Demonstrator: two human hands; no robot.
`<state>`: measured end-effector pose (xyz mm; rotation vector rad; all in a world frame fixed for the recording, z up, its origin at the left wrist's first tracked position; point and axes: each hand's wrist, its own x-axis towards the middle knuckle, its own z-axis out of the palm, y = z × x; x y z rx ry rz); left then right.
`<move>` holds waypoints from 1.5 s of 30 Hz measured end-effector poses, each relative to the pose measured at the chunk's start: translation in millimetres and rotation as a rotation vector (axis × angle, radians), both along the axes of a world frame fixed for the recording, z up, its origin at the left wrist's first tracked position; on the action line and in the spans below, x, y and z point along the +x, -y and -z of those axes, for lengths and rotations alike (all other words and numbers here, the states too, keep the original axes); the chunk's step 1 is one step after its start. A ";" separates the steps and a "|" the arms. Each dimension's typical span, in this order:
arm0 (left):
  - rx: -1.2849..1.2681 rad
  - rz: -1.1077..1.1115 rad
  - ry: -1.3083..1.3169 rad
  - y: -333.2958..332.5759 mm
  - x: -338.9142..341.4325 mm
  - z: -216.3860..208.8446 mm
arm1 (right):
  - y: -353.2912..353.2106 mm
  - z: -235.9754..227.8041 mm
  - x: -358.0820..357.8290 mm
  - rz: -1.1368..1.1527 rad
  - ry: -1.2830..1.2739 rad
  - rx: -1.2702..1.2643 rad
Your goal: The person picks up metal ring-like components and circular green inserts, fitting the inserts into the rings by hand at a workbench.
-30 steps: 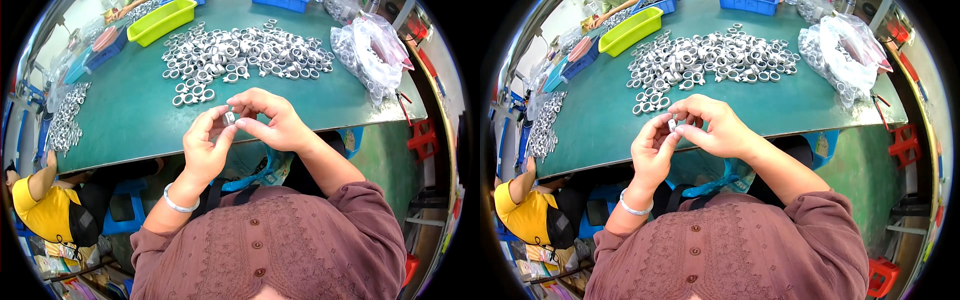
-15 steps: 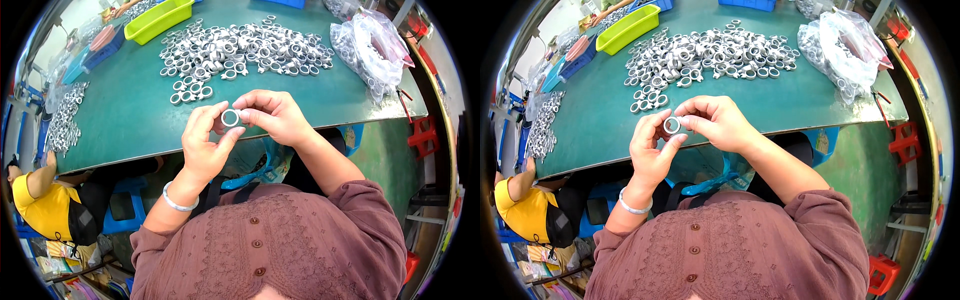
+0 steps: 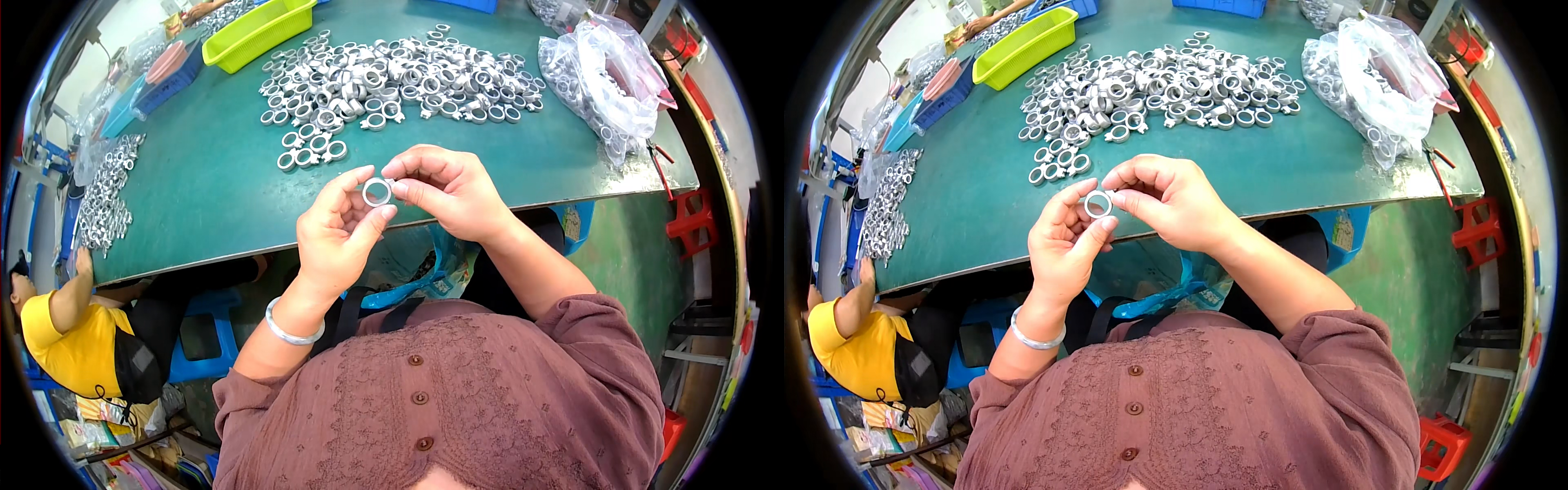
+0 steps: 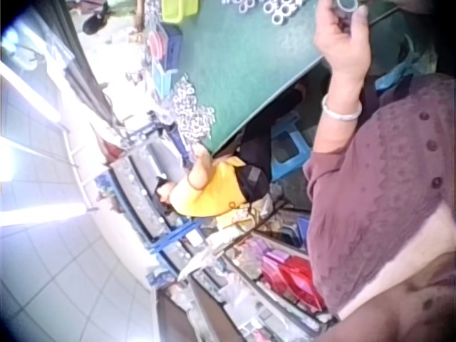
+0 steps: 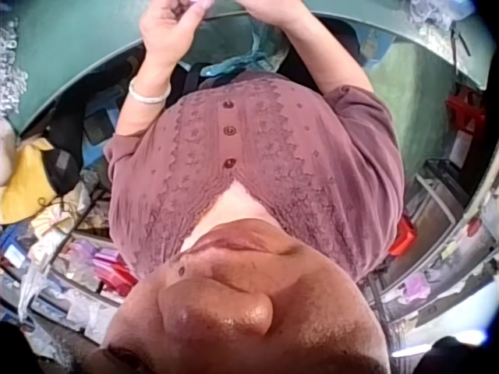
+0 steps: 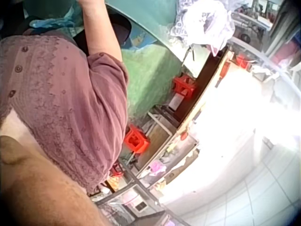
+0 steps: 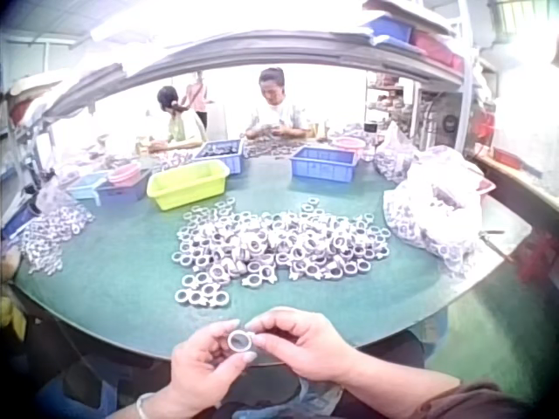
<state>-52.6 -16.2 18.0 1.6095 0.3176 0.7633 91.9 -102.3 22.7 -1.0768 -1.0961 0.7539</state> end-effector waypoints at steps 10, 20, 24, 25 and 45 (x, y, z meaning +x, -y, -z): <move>0.117 -0.005 0.181 -6.3 1.2 10.7 | 1.6 -1.1 1.8 0.065 0.307 0.191; 0.132 0.024 0.216 -4.7 1.3 9.9 | 1.8 -2.3 -0.6 0.187 0.545 0.306; 0.223 -0.003 0.249 -5.0 2.2 10.3 | 0.6 -1.1 -0.3 0.183 0.516 0.300; 0.253 -0.016 0.248 -5.3 2.1 10.3 | 0.2 -0.5 -0.2 0.175 0.494 0.290; 1.062 0.149 -0.141 -20.1 -23.0 8.1 | -20.9 -16.6 41.6 0.098 0.678 -0.075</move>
